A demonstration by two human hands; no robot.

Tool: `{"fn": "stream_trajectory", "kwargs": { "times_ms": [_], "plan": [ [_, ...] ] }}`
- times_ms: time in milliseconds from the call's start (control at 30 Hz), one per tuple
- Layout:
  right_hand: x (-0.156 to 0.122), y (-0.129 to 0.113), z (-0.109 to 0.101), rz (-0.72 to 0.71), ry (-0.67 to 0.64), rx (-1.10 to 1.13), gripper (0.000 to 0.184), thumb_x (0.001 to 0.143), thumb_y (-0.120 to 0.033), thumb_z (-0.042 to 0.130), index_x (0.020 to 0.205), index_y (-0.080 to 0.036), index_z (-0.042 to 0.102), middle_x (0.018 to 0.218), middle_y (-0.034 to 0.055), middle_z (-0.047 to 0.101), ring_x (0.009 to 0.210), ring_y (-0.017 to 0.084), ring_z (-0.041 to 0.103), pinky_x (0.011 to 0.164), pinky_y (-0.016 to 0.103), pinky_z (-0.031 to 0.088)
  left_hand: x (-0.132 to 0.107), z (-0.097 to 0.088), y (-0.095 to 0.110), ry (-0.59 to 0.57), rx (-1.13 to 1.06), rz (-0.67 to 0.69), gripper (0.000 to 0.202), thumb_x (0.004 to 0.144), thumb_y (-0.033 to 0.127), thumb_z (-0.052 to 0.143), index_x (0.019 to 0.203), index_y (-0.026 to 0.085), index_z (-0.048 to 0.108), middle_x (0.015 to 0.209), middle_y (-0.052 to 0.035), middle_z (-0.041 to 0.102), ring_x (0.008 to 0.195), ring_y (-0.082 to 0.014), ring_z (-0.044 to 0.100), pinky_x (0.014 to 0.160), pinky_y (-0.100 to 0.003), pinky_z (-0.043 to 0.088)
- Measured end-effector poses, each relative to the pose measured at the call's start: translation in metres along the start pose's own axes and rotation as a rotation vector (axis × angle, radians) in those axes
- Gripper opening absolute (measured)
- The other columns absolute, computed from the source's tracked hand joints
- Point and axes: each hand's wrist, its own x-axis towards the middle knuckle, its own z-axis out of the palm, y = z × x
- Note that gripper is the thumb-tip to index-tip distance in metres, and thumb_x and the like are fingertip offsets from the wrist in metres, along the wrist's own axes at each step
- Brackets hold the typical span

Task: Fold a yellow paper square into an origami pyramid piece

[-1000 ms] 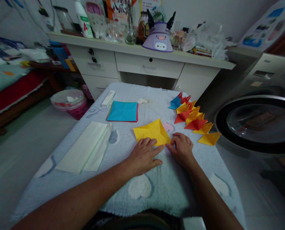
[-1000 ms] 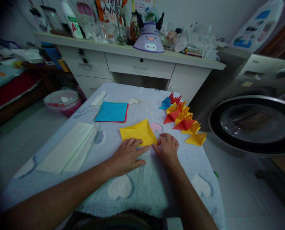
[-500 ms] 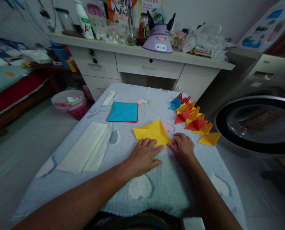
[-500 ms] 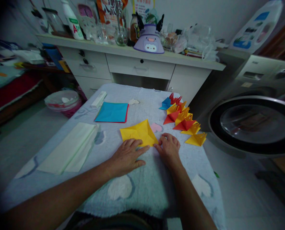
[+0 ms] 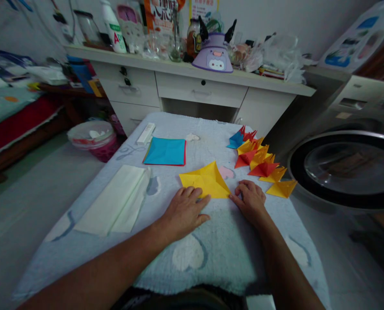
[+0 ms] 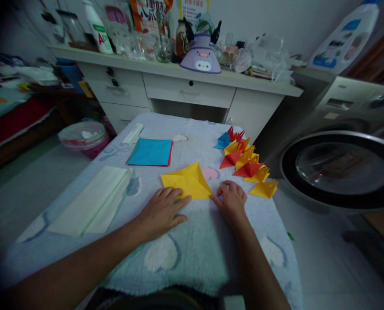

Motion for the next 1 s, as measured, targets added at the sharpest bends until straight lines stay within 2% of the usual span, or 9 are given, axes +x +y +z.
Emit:
{"fn": "stream_trajectory", "kwargs": {
  "times_ms": [167,267,433,600,733,800,867,933,1000],
  "plan": [
    [0.003,0.014,0.001,-0.005,-0.028,0.018,0.019,0.081,-0.043,0.063,0.085,-0.024,0.064,0.126,0.0075,0.054,0.115,0.032,0.046,0.093,0.052,0.035,0.001,-0.008,-0.006,0.004,0.080,-0.050,0.022,0.091,0.037,0.057,0.097,0.018,0.066,0.097,-0.0071,0.065,0.095,-0.0249,0.056,0.083,-0.040,0.039],
    [0.005,0.022,0.002,-0.014,-0.022,0.007,0.021,0.081,-0.044,0.062,0.083,-0.024,0.065,0.126,0.0079,0.054,0.112,0.032,0.048,0.091,0.051,0.036,0.000,-0.008,-0.009,0.031,0.128,-0.043,0.023,0.094,0.025,0.050,0.082,0.017,0.068,0.083,-0.0075,0.065,0.084,-0.0230,0.058,0.076,-0.039,0.039],
    [0.007,0.026,0.004,-0.017,-0.008,-0.001,0.022,0.080,-0.046,0.062,0.082,-0.024,0.065,0.125,0.0073,0.055,0.112,0.031,0.049,0.090,0.050,0.037,-0.002,-0.010,-0.013,0.051,0.180,-0.020,0.021,0.089,0.014,0.052,0.074,0.017,0.067,0.075,-0.0064,0.065,0.075,-0.0219,0.059,0.068,-0.038,0.037],
    [0.009,0.029,0.003,-0.017,-0.013,0.031,0.021,0.078,-0.044,0.064,0.081,-0.023,0.066,0.123,0.0072,0.057,0.110,0.030,0.050,0.089,0.047,0.038,-0.001,-0.009,-0.022,0.141,0.140,-0.047,0.028,0.091,0.021,0.049,0.069,0.018,0.066,0.070,-0.0051,0.065,0.070,-0.0199,0.058,0.066,-0.036,0.036],
    [0.010,0.028,0.000,-0.013,0.004,0.103,0.017,0.077,-0.039,0.063,0.080,-0.022,0.065,0.116,0.0083,0.060,0.108,0.029,0.053,0.089,0.046,0.039,0.003,-0.012,-0.031,0.207,0.003,-0.149,0.024,0.088,0.024,0.051,0.068,0.017,0.062,0.070,-0.0044,0.063,0.071,-0.0195,0.058,0.069,-0.036,0.040],
    [0.010,0.025,-0.004,-0.025,0.090,0.206,0.015,0.079,-0.036,0.059,0.081,-0.021,0.062,0.109,0.0089,0.063,0.104,0.027,0.056,0.091,0.045,0.040,0.006,-0.013,-0.036,0.286,-0.098,-0.246,0.017,0.086,0.022,0.052,0.072,0.018,0.061,0.076,-0.0045,0.063,0.077,-0.0204,0.058,0.073,-0.035,0.043],
    [0.009,0.018,-0.010,-0.039,0.205,0.327,0.015,0.081,-0.035,0.055,0.085,-0.021,0.058,0.104,0.0090,0.064,0.102,0.025,0.057,0.091,0.043,0.042,0.009,-0.014,-0.041,0.371,-0.192,-0.311,0.009,0.083,0.019,0.053,0.085,0.018,0.062,0.090,-0.0059,0.063,0.091,-0.0224,0.057,0.082,-0.037,0.045],
    [0.006,0.007,-0.018,-0.049,0.282,0.395,0.016,0.081,-0.034,0.054,0.088,-0.021,0.057,0.105,0.0092,0.065,0.101,0.025,0.058,0.087,0.041,0.044,0.011,-0.012,-0.045,0.421,-0.257,-0.329,0.021,0.082,0.015,0.051,0.100,0.019,0.062,0.105,-0.0071,0.061,0.104,-0.0239,0.054,0.093,-0.040,0.044],
    [0.002,-0.009,-0.029,-0.078,0.259,0.450,0.016,0.082,-0.032,0.053,0.092,-0.021,0.058,0.102,0.0083,0.065,0.091,0.022,0.060,0.076,0.035,0.047,0.013,-0.007,-0.049,0.423,-0.309,-0.309,0.033,0.082,0.010,0.048,0.110,0.021,0.060,0.114,-0.0070,0.058,0.112,-0.0235,0.052,0.100,-0.042,0.042]
  ]
}}
